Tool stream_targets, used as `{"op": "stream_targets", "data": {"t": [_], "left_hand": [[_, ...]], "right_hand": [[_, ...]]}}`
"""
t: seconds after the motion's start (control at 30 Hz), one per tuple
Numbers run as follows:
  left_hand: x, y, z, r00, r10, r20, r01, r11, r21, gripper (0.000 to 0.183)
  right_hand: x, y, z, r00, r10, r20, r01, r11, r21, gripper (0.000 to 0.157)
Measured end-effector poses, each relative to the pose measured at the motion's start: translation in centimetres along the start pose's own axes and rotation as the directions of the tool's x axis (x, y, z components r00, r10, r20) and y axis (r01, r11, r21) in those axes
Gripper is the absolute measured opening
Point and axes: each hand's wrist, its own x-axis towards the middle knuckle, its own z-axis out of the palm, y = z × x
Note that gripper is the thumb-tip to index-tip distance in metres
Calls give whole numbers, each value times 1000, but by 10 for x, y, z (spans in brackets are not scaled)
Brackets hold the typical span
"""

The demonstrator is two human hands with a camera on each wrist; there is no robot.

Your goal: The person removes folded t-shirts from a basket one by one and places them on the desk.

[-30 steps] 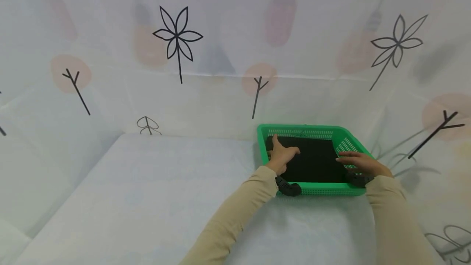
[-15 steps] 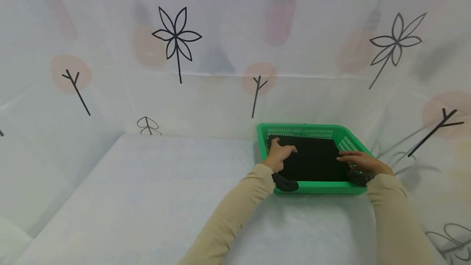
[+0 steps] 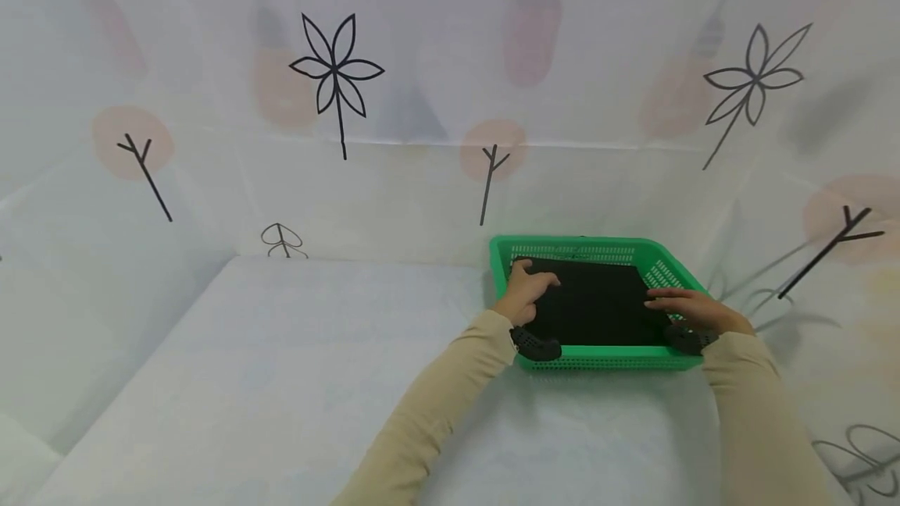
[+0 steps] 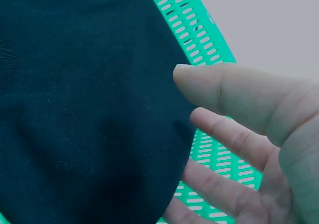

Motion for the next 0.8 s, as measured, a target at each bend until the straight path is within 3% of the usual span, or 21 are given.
{"op": "stream_targets", "data": {"t": [0.1,0.33,0.53,0.8], "left_hand": [[2,0,-2,1000,18,5,-18,1000,18,55],[3,0,-6,998,-23,60,18,997,73,55],[3,-4,-5,997,-21,68,12,991,134,49],[5,-4,-5,996,-35,87,23,991,131,42]], "right_hand": [[-1,1,-1,1000,3,11,-3,1000,-6,58],[3,6,0,1000,-1,9,1,999,-52,55],[5,8,2,1000,11,-7,-12,997,-74,56],[8,9,3,1000,-9,-25,7,997,-80,58]]}}
